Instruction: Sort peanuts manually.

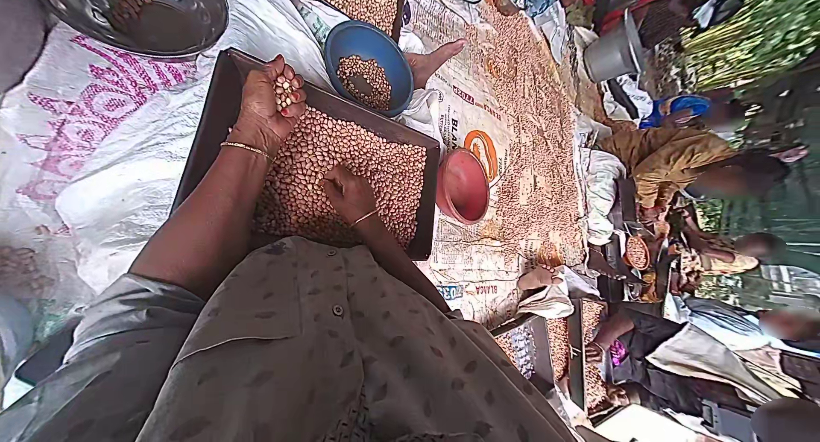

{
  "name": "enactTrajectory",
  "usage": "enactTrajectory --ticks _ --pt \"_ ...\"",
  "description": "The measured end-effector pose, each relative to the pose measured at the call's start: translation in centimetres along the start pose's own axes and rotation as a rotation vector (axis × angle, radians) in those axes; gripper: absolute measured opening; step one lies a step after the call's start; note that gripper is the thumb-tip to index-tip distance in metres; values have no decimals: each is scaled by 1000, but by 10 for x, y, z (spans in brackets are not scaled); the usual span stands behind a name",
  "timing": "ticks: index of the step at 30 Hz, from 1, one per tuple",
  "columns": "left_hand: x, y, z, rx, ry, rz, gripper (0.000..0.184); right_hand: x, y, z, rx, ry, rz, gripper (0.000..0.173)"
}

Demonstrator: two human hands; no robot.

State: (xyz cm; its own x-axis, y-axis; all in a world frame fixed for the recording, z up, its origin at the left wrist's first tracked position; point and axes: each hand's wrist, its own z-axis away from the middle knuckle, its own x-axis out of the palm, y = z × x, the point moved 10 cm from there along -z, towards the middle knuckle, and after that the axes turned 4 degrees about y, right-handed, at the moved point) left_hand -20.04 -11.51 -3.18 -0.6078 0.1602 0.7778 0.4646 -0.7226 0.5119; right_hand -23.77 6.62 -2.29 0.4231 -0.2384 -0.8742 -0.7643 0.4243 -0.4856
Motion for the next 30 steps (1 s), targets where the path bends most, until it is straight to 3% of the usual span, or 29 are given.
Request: enactTrajectory --ticks 3,7,8,11,13,15,18,22,27,30 --pt "3 0 1 -2 -10 -2 43 0 9 -3 -6 22 -132 20" --pt "2 0 2 -1 -3 11 43 0 14 -17 10 -161 -316 16" --pt "2 0 2 -2 -9 16 42 -14 13 -26 2 -121 -408 14" --pt "2 -2 0 -10 -21 19 42 -78 27 -59 85 261 -1013 18" --pt "1 -3 0 -13 -16 21 42 -96 32 -73 143 337 -1128 24" --pt "0 -2 -1 -11 -12 21 42 -82 17 -77 60 239 -904 27" --pt "2 -1 -1 -16 -9 20 42 -27 -10 -65 -87 -19 -276 28" --pt "2 -2 1 -16 -3 3 43 8 -15 -51 10 -112 206 32" --pt "3 -2 2 -22 5 -3 41 9 -17 -51 26 -99 299 31" --pt "2 -3 2 -20 1 0 41 -1 -6 -55 -34 39 52 23"
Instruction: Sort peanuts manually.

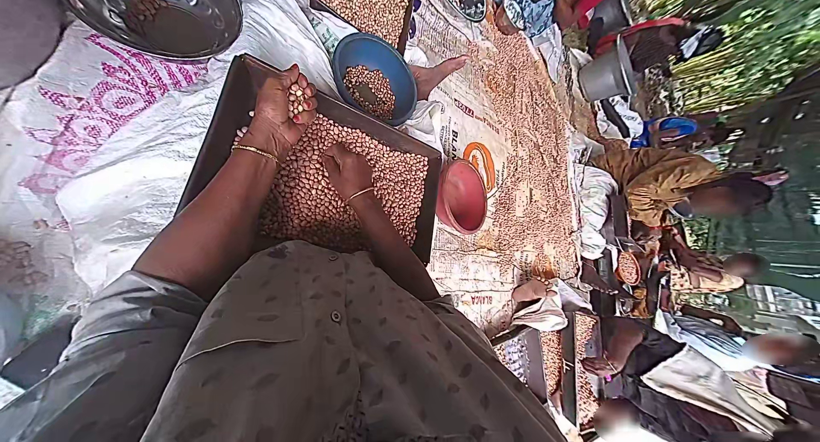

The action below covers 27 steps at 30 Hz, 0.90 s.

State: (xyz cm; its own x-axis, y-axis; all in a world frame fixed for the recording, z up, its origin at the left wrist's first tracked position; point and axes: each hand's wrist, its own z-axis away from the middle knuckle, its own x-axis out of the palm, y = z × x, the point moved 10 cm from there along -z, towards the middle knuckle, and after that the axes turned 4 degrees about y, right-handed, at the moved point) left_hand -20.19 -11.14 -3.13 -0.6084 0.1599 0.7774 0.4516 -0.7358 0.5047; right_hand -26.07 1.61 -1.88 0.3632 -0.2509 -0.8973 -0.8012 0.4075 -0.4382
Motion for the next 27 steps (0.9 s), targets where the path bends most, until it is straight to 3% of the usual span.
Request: enactTrajectory --ticks 2,4,5,7,9,13,16,19,22,27 --pt "0 0 0 -4 0 -2 42 -15 20 -4 24 102 -555 14" --pt "0 0 0 -5 -1 -1 42 -20 31 -1 145 60 -1138 13" --pt "-1 0 0 -5 -3 0 42 -21 30 3 156 -9 -1247 13" --pt "1 0 -1 -5 -8 3 41 -19 20 18 106 -147 -1208 13" --pt "2 0 0 -3 -9 6 42 -14 5 32 14 -203 -1009 13" --pt "0 0 2 -5 12 -12 41 3 -9 47 -136 -211 -282 25" --pt "1 1 2 -3 12 -13 42 8 -17 51 -193 -135 0 26" --pt "0 0 2 -6 25 -14 42 9 -15 51 -207 -78 22 21" --pt "0 1 2 -5 27 -17 42 7 -3 46 -171 -53 -131 19" --pt "0 -1 0 -9 13 -8 41 11 5 45 -90 -151 -223 21"
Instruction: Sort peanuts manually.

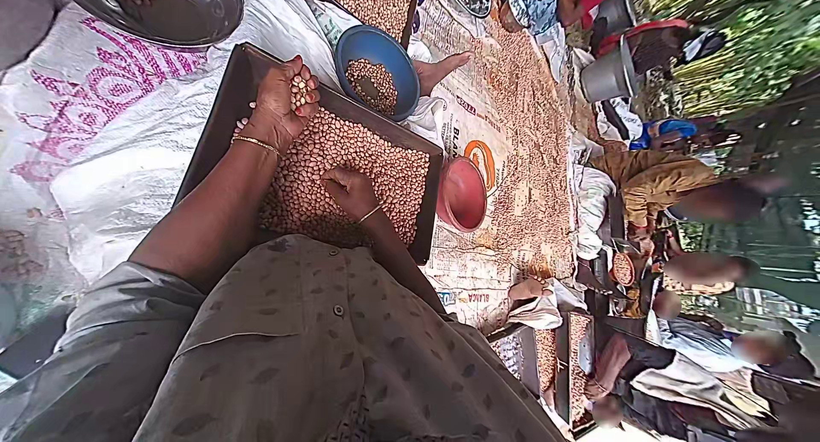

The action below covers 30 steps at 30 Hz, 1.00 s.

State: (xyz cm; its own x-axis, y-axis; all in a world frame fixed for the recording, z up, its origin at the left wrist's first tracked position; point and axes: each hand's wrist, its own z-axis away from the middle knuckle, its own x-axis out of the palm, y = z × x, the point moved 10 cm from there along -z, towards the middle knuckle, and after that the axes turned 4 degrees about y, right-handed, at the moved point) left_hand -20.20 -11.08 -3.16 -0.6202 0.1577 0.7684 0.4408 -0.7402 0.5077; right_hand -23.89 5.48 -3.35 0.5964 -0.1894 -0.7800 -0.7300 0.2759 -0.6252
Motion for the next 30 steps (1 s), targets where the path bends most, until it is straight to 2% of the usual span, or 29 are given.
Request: enactTrajectory --ticks 3,6,9,11,12,14,15,16,18,22,24,26,30 --pt "0 0 1 3 -1 7 40 2 -15 4 -41 19 194 23" --pt "1 0 1 3 2 -9 41 7 -22 3 8 1 330 24" --pt "2 0 1 4 -2 -17 41 6 -16 -1 61 0 232 22" --pt "1 0 1 6 -5 -9 40 -4 -3 -3 67 62 -57 17" --pt "2 1 0 10 -8 -7 40 -11 3 -4 68 99 -315 13" --pt "1 1 0 14 -12 -8 40 -18 13 -4 105 117 -911 15" --pt "2 0 0 13 -10 -10 40 -18 14 -4 128 76 -1065 17" --pt "2 -1 0 6 -10 -12 40 -18 13 -4 125 40 -1087 18" --pt "4 -3 0 -4 -11 -15 40 -17 8 -5 95 42 -874 22" --pt "-1 1 -1 8 -5 6 41 0 -13 -8 -23 72 -71 24" --pt "-2 2 0 9 5 -4 41 9 -23 -7 -48 47 194 29" --pt "0 1 0 6 5 -11 41 12 -25 -5 -57 63 298 29" --pt "3 2 2 0 -9 4 41 10 -18 -6 20 37 245 24"
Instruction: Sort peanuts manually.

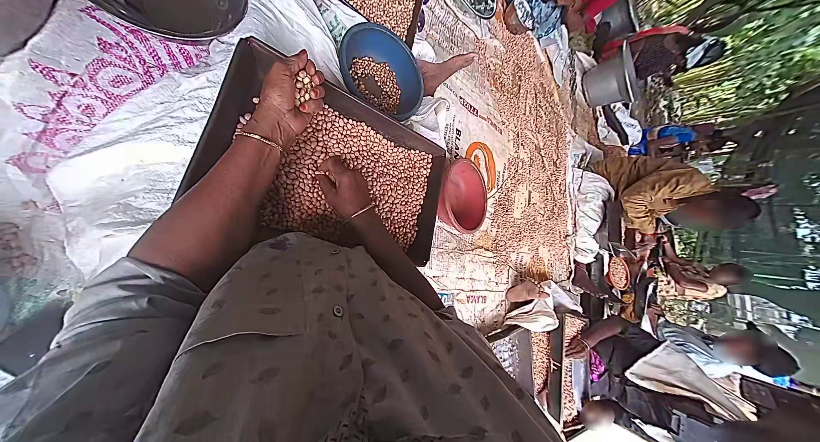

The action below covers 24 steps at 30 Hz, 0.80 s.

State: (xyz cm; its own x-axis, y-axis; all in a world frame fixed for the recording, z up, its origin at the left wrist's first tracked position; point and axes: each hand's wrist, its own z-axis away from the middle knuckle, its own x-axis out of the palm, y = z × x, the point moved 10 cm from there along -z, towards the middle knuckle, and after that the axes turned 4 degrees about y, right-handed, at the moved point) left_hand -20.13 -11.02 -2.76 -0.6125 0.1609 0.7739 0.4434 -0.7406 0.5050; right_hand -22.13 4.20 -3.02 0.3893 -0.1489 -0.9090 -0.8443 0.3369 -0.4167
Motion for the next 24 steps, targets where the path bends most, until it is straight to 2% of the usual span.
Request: enactTrajectory --ticks 4,6,8,9,10,12,15,17,20,24 --pt "-1 1 0 -2 9 13 40 -8 8 -13 -48 -37 -240 16" --pt "-1 0 -1 -3 1 12 40 -49 21 -27 -65 174 -464 19" --pt "-2 0 -1 -3 8 17 39 -101 42 -39 -39 429 -780 38" --pt "-3 -1 -1 -4 13 22 39 -117 52 -43 2 505 -876 42" --pt "-4 0 0 -3 16 23 38 -124 56 -45 40 501 -916 37" --pt "-3 1 -1 -1 13 24 39 -111 44 -37 20 356 -831 24" --pt "-1 2 -2 -7 13 16 40 -47 9 -6 -90 -91 -415 20" --pt "-3 3 -1 -5 15 17 40 -14 4 14 -94 -196 -130 24" --pt "-1 1 -1 -6 7 -1 41 -4 -1 29 -167 -37 70 25" --pt "-2 2 0 -6 20 -1 41 -4 -7 33 -230 92 131 20"
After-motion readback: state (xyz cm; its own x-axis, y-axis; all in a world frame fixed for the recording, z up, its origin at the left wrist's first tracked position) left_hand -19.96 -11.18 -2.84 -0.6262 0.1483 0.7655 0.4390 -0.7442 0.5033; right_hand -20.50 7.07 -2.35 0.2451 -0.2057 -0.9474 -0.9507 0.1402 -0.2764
